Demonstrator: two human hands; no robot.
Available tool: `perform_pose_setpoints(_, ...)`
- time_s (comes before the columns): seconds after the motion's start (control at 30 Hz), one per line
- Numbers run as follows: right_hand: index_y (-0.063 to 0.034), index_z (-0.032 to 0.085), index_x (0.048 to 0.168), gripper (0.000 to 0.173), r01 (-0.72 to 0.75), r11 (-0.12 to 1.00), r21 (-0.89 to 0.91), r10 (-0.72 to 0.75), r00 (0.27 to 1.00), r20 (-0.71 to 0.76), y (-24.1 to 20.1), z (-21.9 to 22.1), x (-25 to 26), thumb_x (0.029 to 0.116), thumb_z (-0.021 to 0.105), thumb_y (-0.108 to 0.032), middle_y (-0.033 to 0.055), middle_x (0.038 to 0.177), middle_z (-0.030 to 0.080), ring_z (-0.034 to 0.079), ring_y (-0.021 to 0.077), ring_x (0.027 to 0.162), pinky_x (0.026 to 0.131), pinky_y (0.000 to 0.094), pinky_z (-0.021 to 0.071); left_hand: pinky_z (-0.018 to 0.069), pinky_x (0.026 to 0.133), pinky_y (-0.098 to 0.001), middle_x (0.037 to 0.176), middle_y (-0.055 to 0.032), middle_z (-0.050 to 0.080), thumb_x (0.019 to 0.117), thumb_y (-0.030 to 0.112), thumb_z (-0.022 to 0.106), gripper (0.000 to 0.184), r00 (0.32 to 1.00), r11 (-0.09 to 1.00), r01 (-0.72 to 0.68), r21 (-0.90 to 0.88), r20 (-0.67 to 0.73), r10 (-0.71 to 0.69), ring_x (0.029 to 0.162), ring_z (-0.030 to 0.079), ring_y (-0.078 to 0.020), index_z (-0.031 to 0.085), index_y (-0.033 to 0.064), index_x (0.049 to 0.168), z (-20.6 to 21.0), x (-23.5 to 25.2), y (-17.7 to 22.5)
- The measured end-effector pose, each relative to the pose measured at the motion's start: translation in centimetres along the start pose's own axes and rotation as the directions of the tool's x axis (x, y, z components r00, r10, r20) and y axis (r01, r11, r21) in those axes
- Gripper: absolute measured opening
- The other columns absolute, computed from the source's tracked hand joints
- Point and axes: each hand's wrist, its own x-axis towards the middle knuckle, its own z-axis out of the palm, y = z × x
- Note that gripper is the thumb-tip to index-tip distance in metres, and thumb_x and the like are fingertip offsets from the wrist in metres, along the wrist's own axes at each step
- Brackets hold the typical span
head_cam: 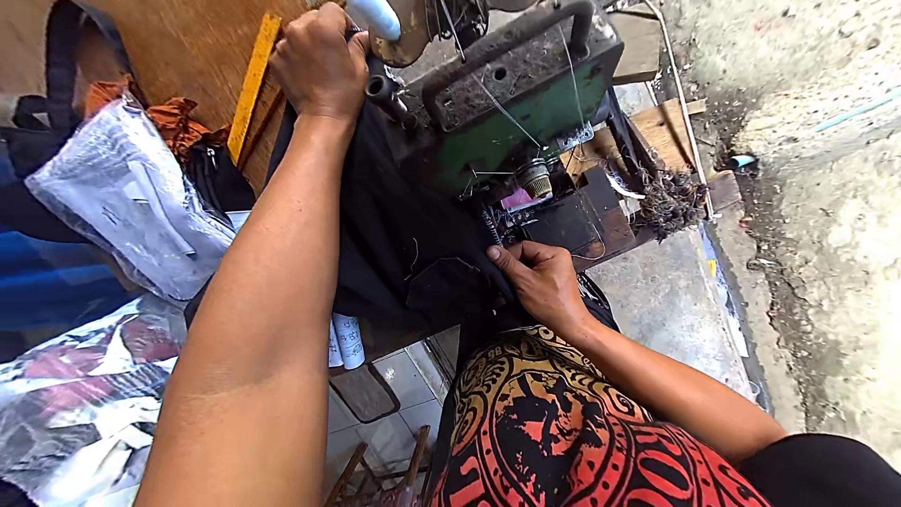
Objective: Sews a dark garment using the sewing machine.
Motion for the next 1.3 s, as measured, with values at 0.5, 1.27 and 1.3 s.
perform_pose_setpoints(0.5,-0.0124,0.07,0.08,0.028,0.031,0.995,-0.091,-0.028,0.999,0.032,-0.2,-0.1,0.5,0.0963,0.071,-0.035,-0.0081,0.063,0.06,0.053,-0.0027,0.056,0.055,0.018,0.0435,0.043,0.092,-0.0709,0.125,-0.0299,0.066,0.1052,0.034,0.049,0.04,0.999,0.999,0.016,-0.029,-0.034,-0.017,0.12,0.061,-0.0511,0.064,0.001,0.122,0.8,1.3,0.0)
perform_pose_setpoints(1.27,-0.0141,0.06,0.108,0.054,-0.701,0.491,0.517,0.223,0.675,0.704,-3.6,7.4,-0.9,0.1086,0.019,-0.049,0.0069,0.094,0.073,0.072,0.0203,0.087,0.076,0.0396,0.0602,0.0384,0.107,-0.0687,0.17,-0.0241,0.014,0.0928,0.057,0.068,0.075,0.936,0.859,0.193,-0.474,0.351,-0.016,0.152,0.023,-0.049,0.038,0.0377,0.159,-1.4,-22.1,0.8)
perform_pose_setpoints(1.3,-0.0133,0.057,0.115,0.048,-0.661,0.576,0.482,0.229,0.696,0.681,-3.4,6.7,-1.1,0.11,0.02,-0.044,0.0076,0.1,0.072,0.071,0.0222,0.094,0.081,0.0417,0.0598,0.0439,0.101,-0.0681,0.169,-0.0249,0.014,0.0931,0.053,0.07,0.074,0.931,0.847,0.207,-0.49,0.364,-0.017,0.148,0.03,-0.051,0.037,0.0417,0.158,-0.9,-21.4,0.6)
